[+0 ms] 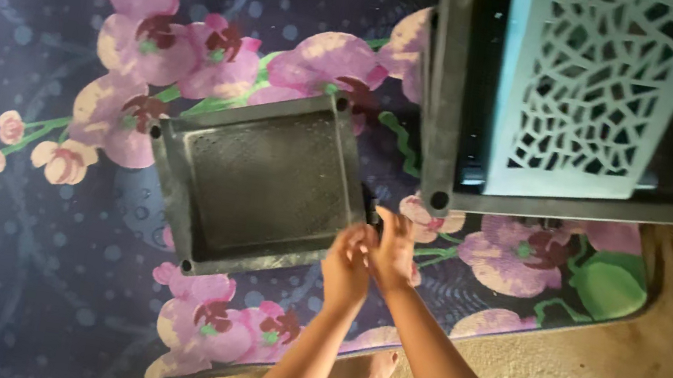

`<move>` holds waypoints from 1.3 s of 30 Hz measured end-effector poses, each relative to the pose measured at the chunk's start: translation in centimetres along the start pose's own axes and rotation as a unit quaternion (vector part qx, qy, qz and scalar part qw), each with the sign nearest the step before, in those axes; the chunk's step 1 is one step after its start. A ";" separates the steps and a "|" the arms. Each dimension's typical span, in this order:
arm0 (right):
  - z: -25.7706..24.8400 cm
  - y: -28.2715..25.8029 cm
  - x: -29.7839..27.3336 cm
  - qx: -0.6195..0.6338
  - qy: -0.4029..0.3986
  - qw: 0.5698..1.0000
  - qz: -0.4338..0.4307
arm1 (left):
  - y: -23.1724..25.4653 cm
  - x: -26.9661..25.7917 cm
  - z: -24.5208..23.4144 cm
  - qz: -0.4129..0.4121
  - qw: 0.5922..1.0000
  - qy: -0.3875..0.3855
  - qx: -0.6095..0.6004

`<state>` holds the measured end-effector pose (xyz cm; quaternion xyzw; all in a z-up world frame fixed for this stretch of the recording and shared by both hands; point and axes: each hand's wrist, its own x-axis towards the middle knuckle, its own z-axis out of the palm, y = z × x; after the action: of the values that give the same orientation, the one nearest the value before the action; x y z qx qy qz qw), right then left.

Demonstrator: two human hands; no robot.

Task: The person assembles a small plastic storage unit by attaching light blue side panels to a black base tray. They repeatedly pick up, position, and snap the panels into place, then remove and reattach them multiple times.

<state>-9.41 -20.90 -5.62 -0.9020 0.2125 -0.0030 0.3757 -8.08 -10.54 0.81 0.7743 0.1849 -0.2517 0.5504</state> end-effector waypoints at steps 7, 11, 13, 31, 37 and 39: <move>5.6 -1.6 5.6 0.066 -0.061 0.993 0.081 | 4.0 7.1 -5.4 0.169 0.981 0.084 0.036; 5.3 -1.5 6.3 0.119 -0.082 0.982 0.125 | 5.1 10.5 -5.4 0.151 0.986 0.062 0.044; 4.9 -2.4 5.8 0.182 -0.055 0.977 0.098 | 6.1 11.5 -5.3 0.166 0.983 0.066 0.053; -0.9 -10.5 -1.7 0.234 0.012 0.972 0.017 | 19.9 11.1 -9.8 0.301 0.852 0.009 0.428; -5.3 -12.0 -1.3 0.470 -0.158 0.865 0.075 | 18.7 6.6 -11.6 0.407 0.855 0.051 0.317; -6.8 -12.0 0.0 0.616 -0.162 0.767 0.084 | 17.8 4.9 -11.8 0.420 0.861 0.040 0.284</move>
<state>-6.02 -18.00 7.41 -0.4427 0.1760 0.0446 0.8781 8.06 -5.18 14.58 0.9110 -0.2152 -0.0069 0.3518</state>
